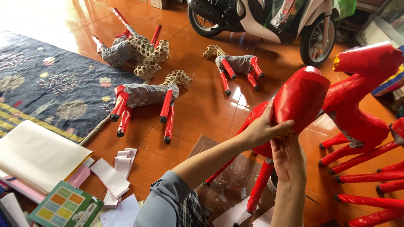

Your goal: Wrapping red paper strips around a bamboo animal frame

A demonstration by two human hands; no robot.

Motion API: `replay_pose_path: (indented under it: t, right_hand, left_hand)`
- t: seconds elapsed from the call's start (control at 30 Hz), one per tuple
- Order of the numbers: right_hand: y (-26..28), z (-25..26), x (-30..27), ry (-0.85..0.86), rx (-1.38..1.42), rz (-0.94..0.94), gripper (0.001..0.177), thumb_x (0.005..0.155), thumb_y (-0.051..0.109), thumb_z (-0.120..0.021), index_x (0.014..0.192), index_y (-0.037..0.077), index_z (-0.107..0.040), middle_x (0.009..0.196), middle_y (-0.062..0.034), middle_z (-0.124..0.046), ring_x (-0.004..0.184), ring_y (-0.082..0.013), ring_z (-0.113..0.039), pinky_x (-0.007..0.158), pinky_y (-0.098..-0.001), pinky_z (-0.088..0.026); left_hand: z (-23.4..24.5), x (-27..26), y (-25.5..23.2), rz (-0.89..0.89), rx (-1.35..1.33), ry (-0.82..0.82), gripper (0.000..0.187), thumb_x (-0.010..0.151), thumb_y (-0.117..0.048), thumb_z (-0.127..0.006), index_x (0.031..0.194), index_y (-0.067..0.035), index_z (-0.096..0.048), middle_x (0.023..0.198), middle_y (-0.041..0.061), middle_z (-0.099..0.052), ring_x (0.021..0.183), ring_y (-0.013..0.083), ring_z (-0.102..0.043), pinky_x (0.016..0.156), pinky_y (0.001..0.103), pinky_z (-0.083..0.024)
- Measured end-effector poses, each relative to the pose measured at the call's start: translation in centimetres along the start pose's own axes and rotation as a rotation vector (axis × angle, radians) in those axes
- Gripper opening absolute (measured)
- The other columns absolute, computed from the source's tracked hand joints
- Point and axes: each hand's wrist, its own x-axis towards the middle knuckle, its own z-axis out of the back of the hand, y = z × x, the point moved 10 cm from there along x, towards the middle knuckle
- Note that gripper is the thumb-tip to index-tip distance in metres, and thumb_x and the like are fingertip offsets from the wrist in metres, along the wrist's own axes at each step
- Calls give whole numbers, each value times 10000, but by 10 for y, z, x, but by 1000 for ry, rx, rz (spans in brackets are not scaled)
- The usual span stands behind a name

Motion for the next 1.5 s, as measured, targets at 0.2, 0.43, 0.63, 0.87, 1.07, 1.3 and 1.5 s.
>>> replay_pose_path:
  t: [0.2, 0.43, 0.63, 0.87, 1.07, 1.3, 1.5]
  right_hand:
    - [-4, 7, 3, 6, 2, -7, 327, 962, 291, -624, 1177, 45, -599, 1160, -106, -596, 1188, -233, -559, 1149, -465, -406]
    - [-7, 18, 8, -16, 8, -5, 337, 983, 282, -591, 1207, 31, -582, 1184, -152, -596, 1187, -283, -579, 1132, -481, -421]
    - [-8, 6, 9, 31, -80, -58, 322, 1004, 332, -556, 1194, 75, -597, 1122, -110, -617, 1136, -241, -628, 1043, -391, -501]
    - [-29, 58, 23, -36, -14, -56, 324, 973, 317, -599, 1145, 42, -599, 1123, -164, -635, 1073, -282, -642, 1028, -419, -512]
    - [-22, 32, -11, -100, 3, -111, 530, 933, 488, -534, 1234, 52, -551, 1216, -182, -599, 1164, -347, -574, 1063, -483, -432]
    - [32, -35, -30, -138, -415, 362, 702, 1019, 481, -334, 1555, 115, -65, 1547, -282, -236, 1436, -402, -266, 1179, -543, -136]
    - [22, -32, -18, -135, -277, 441, 689, 1038, 320, -457, 1547, 71, -65, 1530, -287, -256, 1402, -421, -323, 1158, -554, -254]
  left_hand:
    - [-3, 6, -3, -10, -49, 4, 1154, 612, -648, -642, 1551, -157, -185, 1436, 343, -405, 1374, 426, -374, 1161, 520, -264]
    - [-6, 20, 9, -15, -107, 0, 1176, 582, -629, -705, 1564, -203, -216, 1374, 230, -526, 1339, 364, -455, 1160, 454, -318]
    - [2, 23, 14, -61, -443, 77, 1142, 685, -427, -740, 1541, 23, -134, 1354, 382, -449, 1287, 443, -453, 1088, 528, -358]
    - [-4, 23, 14, 236, -564, -15, 1062, 707, -739, -549, 1450, -6, -354, 1331, 356, -441, 1172, 444, -517, 1022, 492, -410]
    - [-1, 57, 80, 237, -622, 148, 1013, 845, -735, -458, 1522, -33, -188, 1404, 360, -333, 1282, 480, -439, 1097, 527, -334]
    - [2, 18, 45, 11, -561, 51, 835, 953, -365, -600, 1562, -107, -91, 1453, 376, -337, 1349, 456, -361, 1097, 565, -299]
    - [-7, 23, 33, -40, -520, 75, 919, 894, -311, -702, 1560, -99, -103, 1417, 368, -396, 1309, 466, -424, 1074, 590, -334]
